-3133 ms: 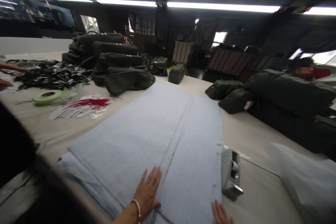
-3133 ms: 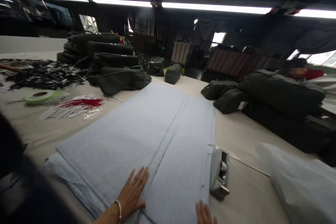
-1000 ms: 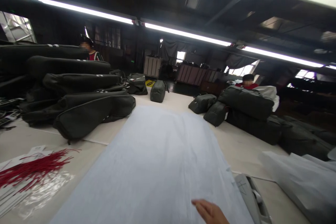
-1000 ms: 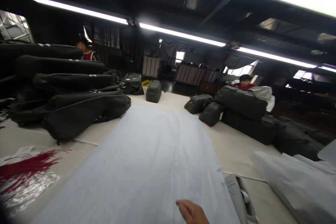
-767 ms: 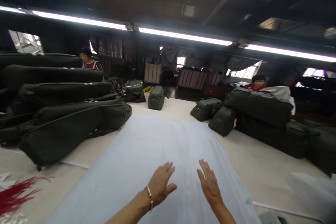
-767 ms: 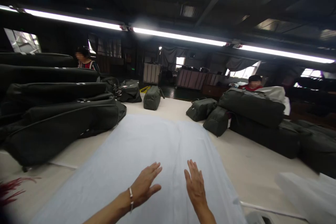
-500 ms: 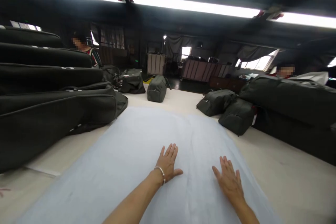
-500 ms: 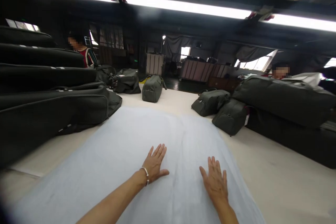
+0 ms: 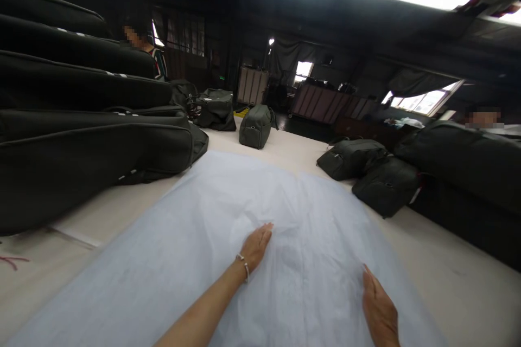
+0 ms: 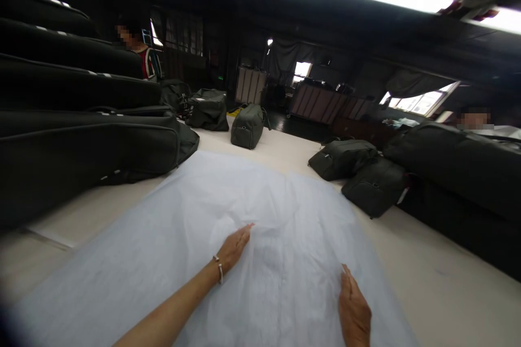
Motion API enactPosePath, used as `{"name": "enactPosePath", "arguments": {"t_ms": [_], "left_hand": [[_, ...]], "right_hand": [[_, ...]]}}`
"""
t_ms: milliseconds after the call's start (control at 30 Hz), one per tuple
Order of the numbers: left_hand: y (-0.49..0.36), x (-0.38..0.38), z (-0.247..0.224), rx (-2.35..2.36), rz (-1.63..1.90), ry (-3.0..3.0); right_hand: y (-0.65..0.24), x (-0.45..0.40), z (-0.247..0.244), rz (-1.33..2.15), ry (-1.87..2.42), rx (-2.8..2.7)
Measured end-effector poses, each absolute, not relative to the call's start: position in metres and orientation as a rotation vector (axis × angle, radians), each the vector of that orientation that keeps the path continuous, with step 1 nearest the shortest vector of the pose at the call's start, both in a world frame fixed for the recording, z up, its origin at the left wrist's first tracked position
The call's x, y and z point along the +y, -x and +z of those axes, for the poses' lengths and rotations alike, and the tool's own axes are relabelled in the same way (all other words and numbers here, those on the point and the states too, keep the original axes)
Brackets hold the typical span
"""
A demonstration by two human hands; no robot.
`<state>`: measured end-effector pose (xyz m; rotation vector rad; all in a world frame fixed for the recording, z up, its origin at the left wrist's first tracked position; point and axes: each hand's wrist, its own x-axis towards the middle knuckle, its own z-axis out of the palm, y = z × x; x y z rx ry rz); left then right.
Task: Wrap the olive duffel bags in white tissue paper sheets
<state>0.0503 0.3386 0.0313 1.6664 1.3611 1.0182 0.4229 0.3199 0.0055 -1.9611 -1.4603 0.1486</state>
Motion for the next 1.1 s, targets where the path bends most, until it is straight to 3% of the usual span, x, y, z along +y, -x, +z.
{"name": "enactPosePath", "arguments": {"t_ms": [200, 400, 533, 733, 933, 1100], "left_hand": [[0.024, 0.3, 0.047, 1.284, 1.429, -1.106], [0.098, 0.263, 0.062, 1.352, 1.657, -0.896], [0.101, 0.248, 0.075, 1.448, 1.679, -1.023], [0.056, 0.258, 0.083, 1.71, 1.079, -2.216], [0.016, 0.273, 0.056, 1.775, 0.396, -2.32], [0.002, 0.273, 0.065, 1.797, 0.229, -2.347]], "right_hand": [[-0.305, 0.305, 0.049, 0.449, 1.795, -1.272], [-0.175, 0.311, 0.016, 0.442, 1.812, -1.574], [-0.133, 0.323, 0.008, 0.37, 1.818, -1.835], [-0.159, 0.348, 0.029, 0.303, 1.594, -2.171], [-0.182, 0.343, 0.006, -0.053, 1.696, -2.431], [-0.165, 0.32, 0.018, -0.021, 2.076, -2.422]]}}
